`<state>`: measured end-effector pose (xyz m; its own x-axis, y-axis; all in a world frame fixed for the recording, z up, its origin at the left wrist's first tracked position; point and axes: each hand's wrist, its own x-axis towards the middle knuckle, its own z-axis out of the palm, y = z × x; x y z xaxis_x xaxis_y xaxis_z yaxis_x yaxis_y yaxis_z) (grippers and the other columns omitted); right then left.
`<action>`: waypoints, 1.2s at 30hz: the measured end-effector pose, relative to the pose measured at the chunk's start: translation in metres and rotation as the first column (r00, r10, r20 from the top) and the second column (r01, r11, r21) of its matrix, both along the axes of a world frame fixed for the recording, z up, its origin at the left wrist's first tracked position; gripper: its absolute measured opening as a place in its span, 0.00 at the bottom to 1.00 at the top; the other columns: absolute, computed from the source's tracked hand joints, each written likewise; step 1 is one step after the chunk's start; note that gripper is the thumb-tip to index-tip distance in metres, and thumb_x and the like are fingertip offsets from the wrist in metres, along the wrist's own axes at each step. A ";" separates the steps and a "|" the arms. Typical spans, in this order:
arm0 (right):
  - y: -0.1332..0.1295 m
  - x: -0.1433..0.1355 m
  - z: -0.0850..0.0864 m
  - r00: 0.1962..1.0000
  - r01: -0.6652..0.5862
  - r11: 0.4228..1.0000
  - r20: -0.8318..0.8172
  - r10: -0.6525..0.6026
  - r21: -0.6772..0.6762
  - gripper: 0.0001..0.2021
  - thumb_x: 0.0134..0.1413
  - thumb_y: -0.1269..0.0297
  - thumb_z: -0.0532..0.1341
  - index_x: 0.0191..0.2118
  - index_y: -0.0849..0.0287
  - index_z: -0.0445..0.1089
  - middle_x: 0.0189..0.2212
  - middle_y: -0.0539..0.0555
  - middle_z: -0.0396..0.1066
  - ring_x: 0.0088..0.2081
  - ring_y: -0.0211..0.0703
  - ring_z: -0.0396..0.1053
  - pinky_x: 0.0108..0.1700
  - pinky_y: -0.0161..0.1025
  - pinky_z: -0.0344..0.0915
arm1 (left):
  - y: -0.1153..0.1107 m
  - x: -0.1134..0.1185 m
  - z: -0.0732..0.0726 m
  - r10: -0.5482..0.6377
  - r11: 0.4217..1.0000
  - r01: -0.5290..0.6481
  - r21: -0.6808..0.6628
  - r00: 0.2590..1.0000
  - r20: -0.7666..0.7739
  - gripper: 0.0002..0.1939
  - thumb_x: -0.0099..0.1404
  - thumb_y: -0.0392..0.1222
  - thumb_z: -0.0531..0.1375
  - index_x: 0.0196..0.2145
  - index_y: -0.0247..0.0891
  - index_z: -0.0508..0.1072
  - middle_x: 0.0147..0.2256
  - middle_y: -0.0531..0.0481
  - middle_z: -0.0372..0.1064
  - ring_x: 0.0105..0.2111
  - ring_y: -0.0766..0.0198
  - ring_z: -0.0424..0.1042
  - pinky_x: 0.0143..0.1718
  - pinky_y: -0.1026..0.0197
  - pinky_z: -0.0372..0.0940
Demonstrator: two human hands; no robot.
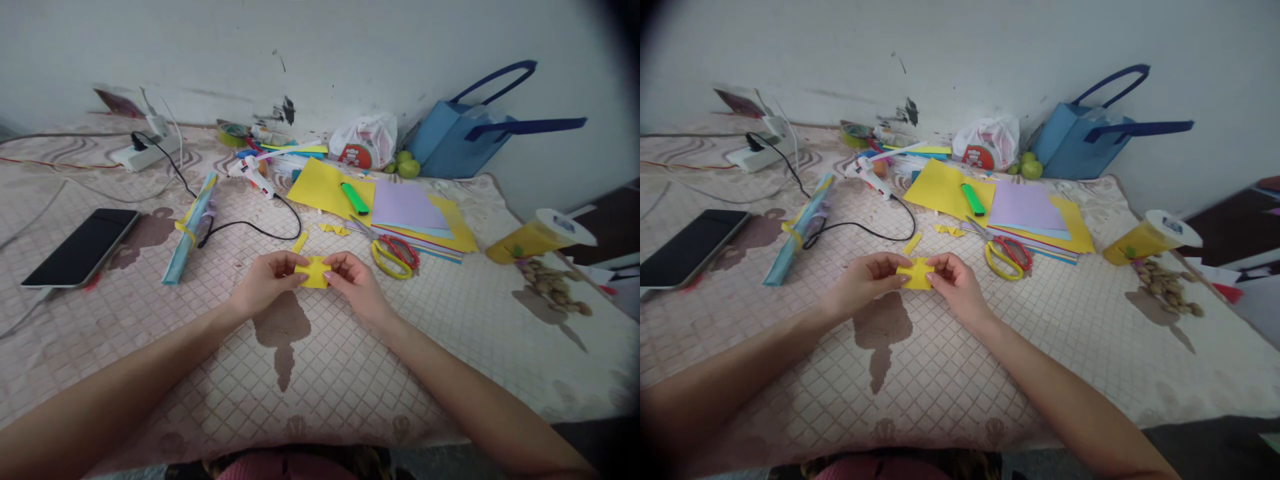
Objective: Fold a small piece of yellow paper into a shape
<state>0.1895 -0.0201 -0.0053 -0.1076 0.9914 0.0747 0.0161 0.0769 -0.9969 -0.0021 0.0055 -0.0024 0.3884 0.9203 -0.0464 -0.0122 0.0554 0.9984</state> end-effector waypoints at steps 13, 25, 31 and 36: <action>0.000 0.001 -0.001 0.992 0.061 0.995 0.106 -0.069 0.082 0.07 0.50 0.65 0.64 0.36 0.56 0.69 0.30 0.49 0.69 0.32 0.37 0.66 0.36 0.37 0.65 | 0.000 -0.001 0.000 0.097 0.993 -0.094 0.077 0.994 -0.050 0.12 0.54 0.41 0.65 0.36 0.33 0.74 0.34 0.47 0.75 0.30 0.65 0.74 0.32 0.63 0.69; 0.001 0.002 -0.002 0.979 0.088 0.991 0.176 -0.104 0.096 0.04 0.50 0.65 0.63 0.33 0.57 0.71 0.28 0.50 0.72 0.29 0.38 0.68 0.34 0.37 0.65 | -0.001 -0.001 0.000 0.127 0.990 -0.121 0.079 0.988 -0.083 0.12 0.55 0.41 0.65 0.37 0.33 0.73 0.32 0.46 0.76 0.28 0.64 0.74 0.29 0.62 0.69; 0.001 0.001 -0.004 0.987 0.064 0.995 0.140 -0.074 0.075 0.03 0.51 0.65 0.64 0.32 0.58 0.70 0.27 0.50 0.71 0.29 0.37 0.67 0.33 0.37 0.65 | -0.003 0.001 0.002 0.115 0.991 -0.108 0.077 0.989 -0.091 0.08 0.55 0.39 0.64 0.32 0.32 0.74 0.28 0.48 0.74 0.25 0.67 0.72 0.28 0.64 0.68; 0.002 0.003 -0.005 0.974 0.037 0.992 0.218 -0.062 0.117 0.03 0.52 0.65 0.63 0.31 0.57 0.70 0.27 0.50 0.71 0.29 0.38 0.67 0.33 0.37 0.64 | -0.004 0.001 -0.002 0.106 0.989 -0.089 0.118 0.984 -0.142 0.07 0.56 0.39 0.63 0.32 0.34 0.75 0.29 0.47 0.75 0.27 0.65 0.73 0.29 0.62 0.69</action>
<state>0.1921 -0.0182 -0.0107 -0.0849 0.9826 0.1654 0.2418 0.1813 -0.9532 -0.0007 0.0020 -0.0041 0.2932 0.9560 0.0078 0.1355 -0.0497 0.9895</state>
